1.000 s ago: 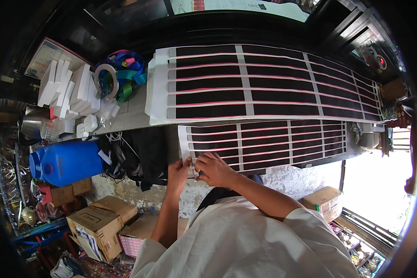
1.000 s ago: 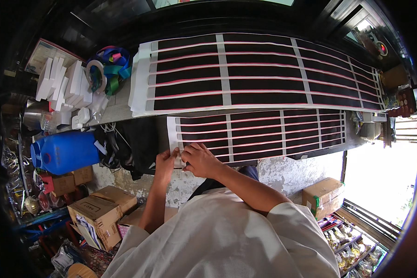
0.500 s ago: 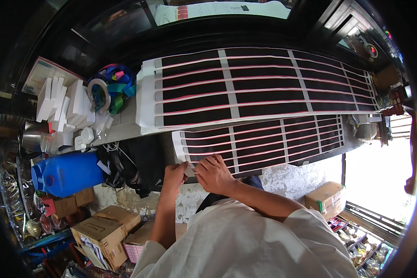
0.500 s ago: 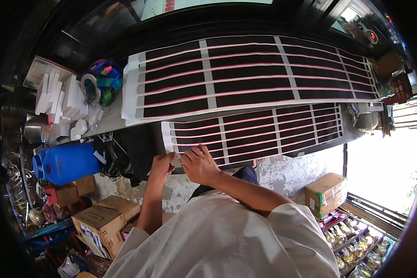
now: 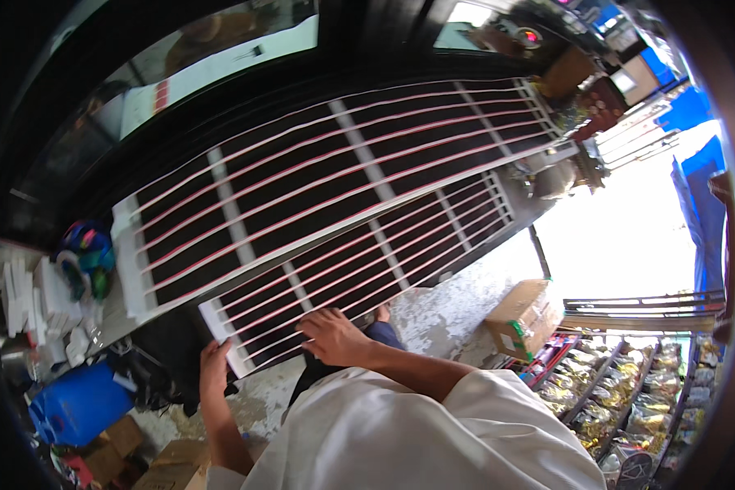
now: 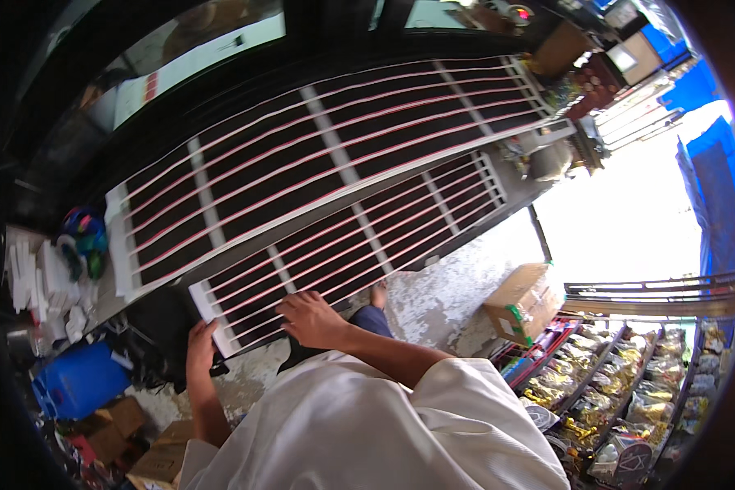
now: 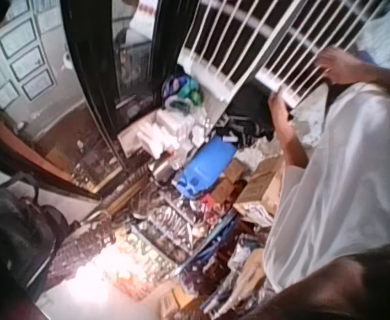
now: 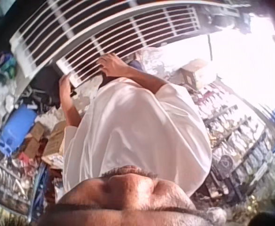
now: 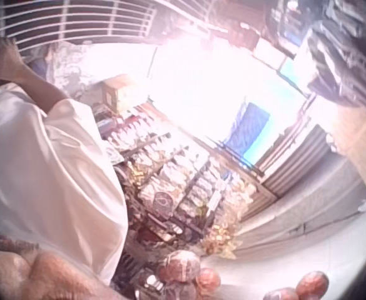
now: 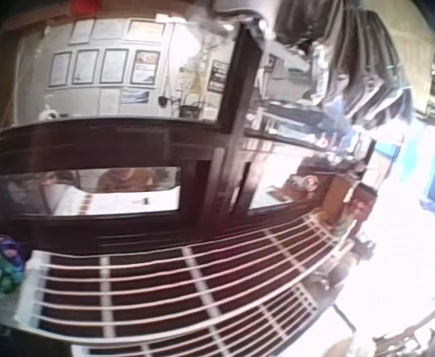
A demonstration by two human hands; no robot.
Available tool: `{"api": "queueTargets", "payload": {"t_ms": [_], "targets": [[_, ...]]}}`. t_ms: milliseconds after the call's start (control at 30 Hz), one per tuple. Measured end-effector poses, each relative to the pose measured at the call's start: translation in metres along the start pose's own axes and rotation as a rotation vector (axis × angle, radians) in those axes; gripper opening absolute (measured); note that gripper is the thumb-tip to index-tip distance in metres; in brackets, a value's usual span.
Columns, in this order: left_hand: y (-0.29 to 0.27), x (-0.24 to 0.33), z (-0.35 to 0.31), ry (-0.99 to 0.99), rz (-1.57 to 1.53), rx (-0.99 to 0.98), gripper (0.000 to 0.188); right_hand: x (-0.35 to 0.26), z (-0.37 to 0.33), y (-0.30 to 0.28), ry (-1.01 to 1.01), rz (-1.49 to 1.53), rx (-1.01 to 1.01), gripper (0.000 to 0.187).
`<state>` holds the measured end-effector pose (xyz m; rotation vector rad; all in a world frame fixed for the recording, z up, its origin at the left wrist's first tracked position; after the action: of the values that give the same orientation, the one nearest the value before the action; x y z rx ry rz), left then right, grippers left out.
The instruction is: The person assembles a white metal grill by hand, aligning and snapping together multiple frame sections on a workbench. The person repeatedly adjusts the frame pieces to ensure they fit together properly.
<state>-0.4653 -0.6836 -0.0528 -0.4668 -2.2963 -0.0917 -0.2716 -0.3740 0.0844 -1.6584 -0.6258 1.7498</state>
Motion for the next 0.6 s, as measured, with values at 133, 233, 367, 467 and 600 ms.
{"api": "queueTargets", "payload": {"t_ms": [133,233,367,467,600], "targets": [[-0.001,-0.011,0.019,0.136,0.005,0.083,0.030,0.143,-0.077,-0.080,0.382,-0.020,0.359,0.042],[-0.004,-0.004,0.013,0.193,-0.010,0.129,0.032,0.263,-0.143,-0.163,0.639,-0.193,0.636,0.042],[-0.003,0.015,-0.010,0.226,0.092,0.221,0.030,0.402,-0.228,-0.272,1.084,-0.291,0.732,0.063],[0.004,0.030,-0.028,0.303,0.090,0.217,0.028,0.472,-0.268,-0.338,1.325,-0.262,0.767,0.074],[0.004,0.047,-0.042,0.351,0.116,0.281,0.026,0.525,-0.279,-0.386,1.343,-0.112,0.797,0.081]]}}
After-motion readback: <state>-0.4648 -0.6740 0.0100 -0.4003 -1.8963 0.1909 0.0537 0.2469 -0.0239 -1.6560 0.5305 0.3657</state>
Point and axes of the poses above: each hand's wrist, its own z-axis towards the middle knuckle, its own y-axis out of the palm, x = y × z, the point moved 9 cm from there along z, towards the middle knuckle, and after that the axes turned 1 degree about -x, right-handed, at the moved point
